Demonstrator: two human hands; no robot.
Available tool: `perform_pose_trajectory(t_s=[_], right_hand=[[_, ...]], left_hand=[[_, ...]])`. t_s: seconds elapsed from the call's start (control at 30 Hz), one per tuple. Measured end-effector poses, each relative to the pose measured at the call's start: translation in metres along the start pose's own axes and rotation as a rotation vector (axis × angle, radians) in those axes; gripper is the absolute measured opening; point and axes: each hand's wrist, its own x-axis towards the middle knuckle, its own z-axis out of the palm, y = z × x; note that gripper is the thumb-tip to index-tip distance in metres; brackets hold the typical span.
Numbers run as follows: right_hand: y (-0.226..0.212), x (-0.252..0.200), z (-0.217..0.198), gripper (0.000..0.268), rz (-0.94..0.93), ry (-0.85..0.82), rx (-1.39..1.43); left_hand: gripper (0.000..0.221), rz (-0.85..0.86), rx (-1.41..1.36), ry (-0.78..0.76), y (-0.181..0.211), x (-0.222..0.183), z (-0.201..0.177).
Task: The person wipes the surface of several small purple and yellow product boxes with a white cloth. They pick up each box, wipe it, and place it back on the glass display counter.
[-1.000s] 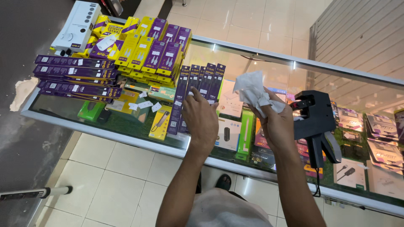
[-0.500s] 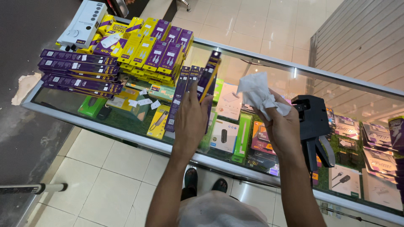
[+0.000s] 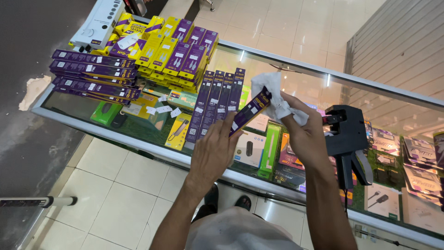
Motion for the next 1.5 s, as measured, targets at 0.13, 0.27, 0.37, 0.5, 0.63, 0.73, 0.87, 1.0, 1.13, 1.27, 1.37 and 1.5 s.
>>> perform_pose_trajectory(t_s=[0.13, 0.27, 0.37, 0.5, 0.63, 0.73, 0.87, 1.0, 1.13, 1.27, 1.37, 1.5], right_hand=[[0.006, -0.001, -0.004, 0.047, 0.058, 0.018, 0.099], [0.006, 0.004, 0.001, 0.045, 0.008, 0.016, 0.082], [0.01, 0.011, -0.002, 0.046, 0.097, 0.023, 0.147], [0.011, 0.008, 0.005, 0.047, 0.091, 0.024, 0.189], [0.038, 0.011, -0.022, 0.048, 0.134, 0.125, 0.266], [0.041, 0.007, -0.035, 0.048, -0.382, 0.183, -0.218], [0.013, -0.023, 0.043, 0.059, -0.521, -0.009, -0.507], [0.043, -0.003, 0.037, 0.071, -0.63, -0.192, -0.788], [0.077, -0.026, 0.061, 0.055, -0.818, -0.239, -0.824], [0.061, 0.006, 0.043, 0.069, -0.687, -0.14, -0.758], [0.05, 0.006, 0.049, 0.068, -0.687, -0.076, -0.836], [0.058, 0.018, 0.036, 0.061, -0.775, -0.164, -0.782]], left_hand=[[0.058, -0.011, 0.004, -0.026, 0.0, 0.0, -0.004], [0.057, -0.011, -0.005, -0.069, -0.004, 0.005, -0.008], [0.056, 0.002, 0.048, -0.002, -0.006, 0.01, -0.011], [0.057, 0.0, 0.018, -0.061, -0.007, 0.007, -0.014], [0.057, -0.02, 0.069, -0.065, -0.016, 0.01, -0.026], [0.062, 0.042, 0.134, -0.028, -0.018, 0.011, -0.023], [0.074, 0.065, 0.137, 0.001, -0.005, 0.015, -0.019], [0.091, -0.008, 0.141, 0.029, 0.007, 0.012, -0.026], [0.105, -0.017, 0.283, 0.063, 0.009, 0.011, -0.027], [0.103, -0.015, 0.25, 0.058, 0.012, 0.018, -0.028], [0.103, 0.003, 0.279, 0.086, 0.011, 0.025, -0.023], [0.106, 0.018, 0.252, 0.057, 0.012, 0.025, -0.024]])
